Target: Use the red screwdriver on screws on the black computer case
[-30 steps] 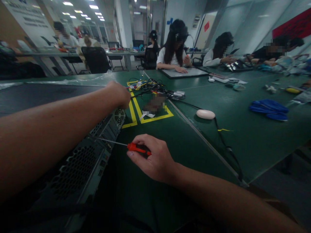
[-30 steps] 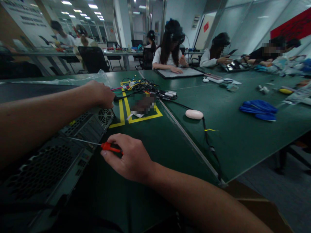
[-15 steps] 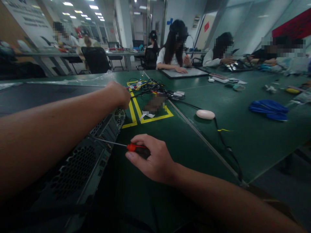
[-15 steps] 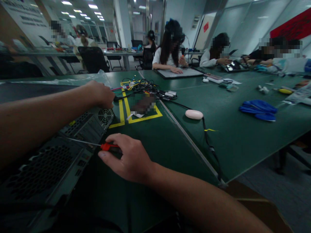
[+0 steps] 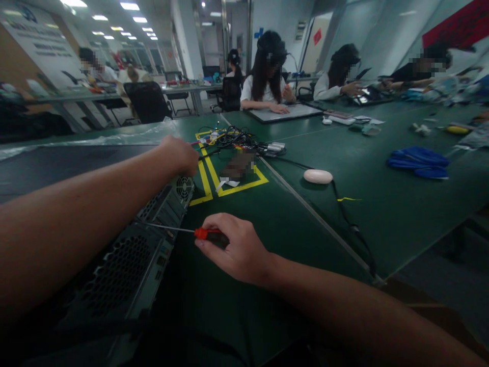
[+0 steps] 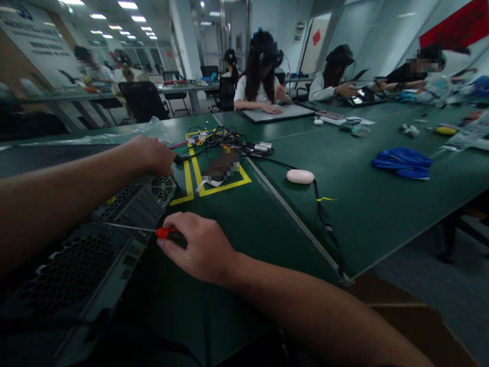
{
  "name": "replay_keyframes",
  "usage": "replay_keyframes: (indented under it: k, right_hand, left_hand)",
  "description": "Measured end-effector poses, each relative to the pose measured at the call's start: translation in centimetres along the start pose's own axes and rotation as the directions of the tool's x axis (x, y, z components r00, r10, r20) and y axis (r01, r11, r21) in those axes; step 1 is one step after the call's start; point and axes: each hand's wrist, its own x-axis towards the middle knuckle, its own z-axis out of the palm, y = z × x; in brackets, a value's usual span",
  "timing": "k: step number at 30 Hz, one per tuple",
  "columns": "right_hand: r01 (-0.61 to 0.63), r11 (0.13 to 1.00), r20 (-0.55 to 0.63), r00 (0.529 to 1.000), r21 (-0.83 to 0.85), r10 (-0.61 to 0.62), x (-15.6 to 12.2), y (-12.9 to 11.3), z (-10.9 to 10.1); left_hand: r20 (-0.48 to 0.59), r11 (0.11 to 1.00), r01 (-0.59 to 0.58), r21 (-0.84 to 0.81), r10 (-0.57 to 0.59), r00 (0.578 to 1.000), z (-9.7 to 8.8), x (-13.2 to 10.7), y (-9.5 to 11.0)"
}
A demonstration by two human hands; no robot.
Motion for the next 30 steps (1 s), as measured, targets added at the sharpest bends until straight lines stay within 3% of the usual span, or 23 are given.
replay_keyframes:
  k: [6,10,13,16,23,26,30]
  right_hand:
    - [0.011,1.0,0.034,0.999,-0.024,-0.01,-0.1,0.2,0.2]
    - [-0.007,0.998,0.029,1.0,-0.057,0.009,0.0,0.3,0.4]
    - [-0.033,0.995,0.024,0.999,-0.094,0.036,0.2,0.4,0.7]
    - [-0.029,0.994,0.027,0.999,-0.109,0.032,0.1,0.4,0.9]
    - [-0.01,0.998,0.049,0.999,-0.067,0.013,-0.2,0.0,0.9]
    - [-0.017,0.998,0.061,0.998,-0.061,0.021,-0.3,0.1,0.7]
    - [0.065,0.997,0.01,0.998,-0.052,-0.064,-0.5,0.3,0.6]
  left_hand:
    - [-0.023,0.999,-0.022,-0.04,0.021,1.0,2.2,2.1,-1.3]
    - [-0.008,0.999,-0.041,0.034,0.041,0.999,1.3,0.8,-0.4]
    - [0.063,0.991,-0.057,0.123,0.05,0.997,-0.2,-0.6,0.6]
    - [0.129,0.986,-0.075,0.151,0.055,0.99,-1.0,-0.5,0.7]
    - [0.079,0.994,-0.067,0.084,0.061,0.995,0.5,3.2,-1.5]
    - [0.061,0.999,-0.025,0.026,0.024,0.998,1.0,3.6,-1.5]
    - [0.031,1.0,-0.017,-0.003,0.017,0.999,1.0,3.1,-1.4]
